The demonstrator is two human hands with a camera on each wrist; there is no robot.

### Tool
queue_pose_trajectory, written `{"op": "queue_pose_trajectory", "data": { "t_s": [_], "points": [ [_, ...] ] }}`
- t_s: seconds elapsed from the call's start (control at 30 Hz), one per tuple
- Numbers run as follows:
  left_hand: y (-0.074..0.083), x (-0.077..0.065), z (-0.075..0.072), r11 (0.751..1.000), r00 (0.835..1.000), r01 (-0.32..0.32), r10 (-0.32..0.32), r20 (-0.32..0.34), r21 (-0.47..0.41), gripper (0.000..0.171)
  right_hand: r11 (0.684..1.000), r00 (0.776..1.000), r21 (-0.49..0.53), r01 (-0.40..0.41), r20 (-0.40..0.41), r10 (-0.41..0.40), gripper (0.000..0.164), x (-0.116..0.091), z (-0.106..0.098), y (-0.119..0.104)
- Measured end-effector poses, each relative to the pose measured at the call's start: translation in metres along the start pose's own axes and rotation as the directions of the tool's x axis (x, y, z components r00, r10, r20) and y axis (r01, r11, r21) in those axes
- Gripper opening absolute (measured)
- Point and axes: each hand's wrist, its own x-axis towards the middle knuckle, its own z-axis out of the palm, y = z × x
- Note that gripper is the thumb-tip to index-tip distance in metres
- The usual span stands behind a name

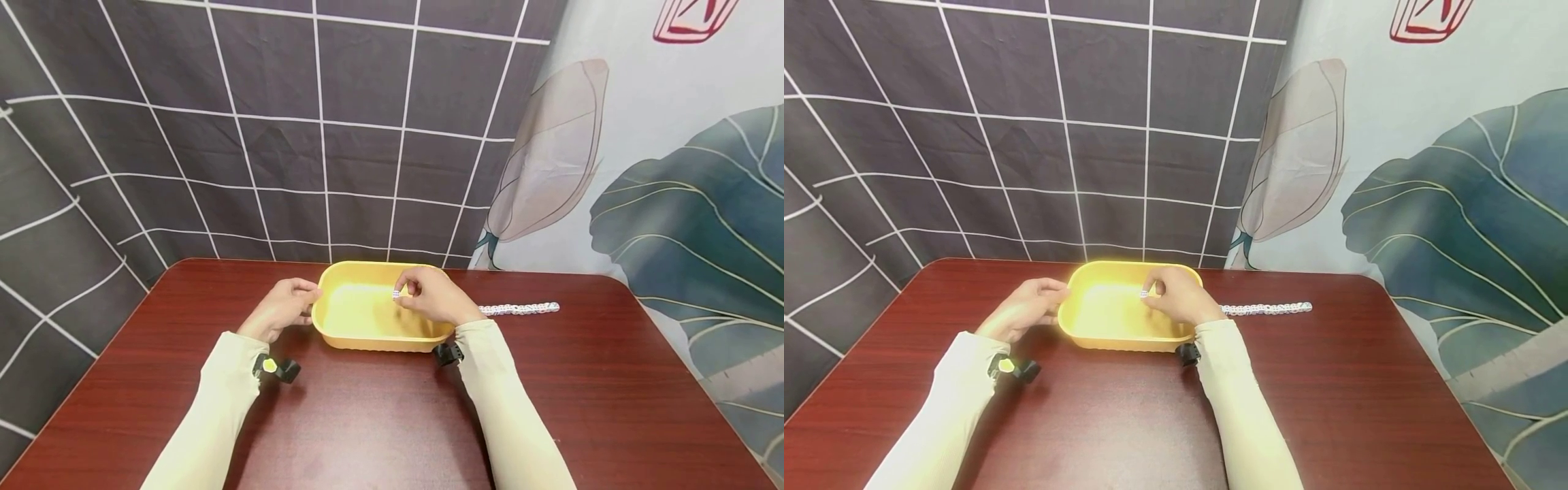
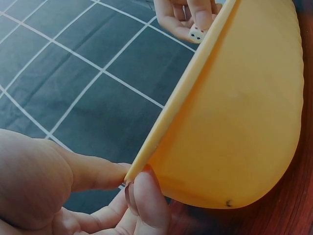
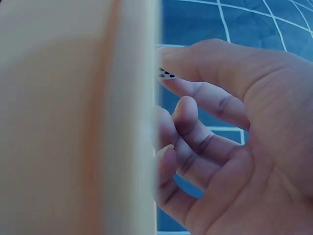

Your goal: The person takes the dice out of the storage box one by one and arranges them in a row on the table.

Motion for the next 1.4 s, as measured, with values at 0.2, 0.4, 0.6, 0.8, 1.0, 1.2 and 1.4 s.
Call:
{"op": "queue_pose_trajectory", "data": {
  "t_s": [0.2, 0.4, 0.6, 0.8, 1.0, 1.2, 1.4],
  "points": [
    [0.0, 0.0, 0.0, 1.0, 1.0, -0.004, 0.004, -0.001, 0.004, 0.036, 1.0, 1.0, 0.007, -0.002, -0.019, 0.003, 0.007, -0.004, -0.01, 0.002],
    [0.001, -0.001, 0.0, 1.0, 1.0, -0.01, 0.01, 0.001, 0.003, 0.036, 1.0, 0.998, 0.012, -0.011, -0.055, 0.012, 0.007, -0.009, -0.018, 0.007],
    [0.001, -0.001, 0.0, 1.0, 1.0, -0.009, 0.009, 0.003, 0.003, 0.036, 1.0, 0.997, 0.017, -0.021, -0.07, 0.023, 0.006, -0.014, -0.026, 0.013],
    [0.001, -0.001, 0.0, 1.0, 1.0, -0.005, 0.005, 0.001, 0.006, 0.036, 0.999, 0.996, 0.037, -0.016, -0.087, 0.02, 0.006, -0.019, -0.035, 0.017],
    [0.001, -0.001, 0.0, 1.0, 1.0, -0.005, 0.005, 0.001, 0.003, 0.036, 0.997, 0.995, 0.056, -0.053, -0.081, 0.057, 0.005, -0.022, -0.04, 0.018],
    [0.0, -0.001, 0.0, 1.0, 1.0, -0.002, 0.002, -0.002, 0.003, 0.036, 0.997, 0.994, 0.039, -0.067, -0.089, 0.07, 0.006, -0.025, -0.046, 0.021],
    [0.0, -0.002, 0.0, 1.0, 1.0, -0.006, 0.006, -0.007, 0.01, 0.037, 0.995, 0.99, 0.041, -0.091, -0.104, 0.095, 0.007, -0.029, -0.052, 0.026]
  ]
}}
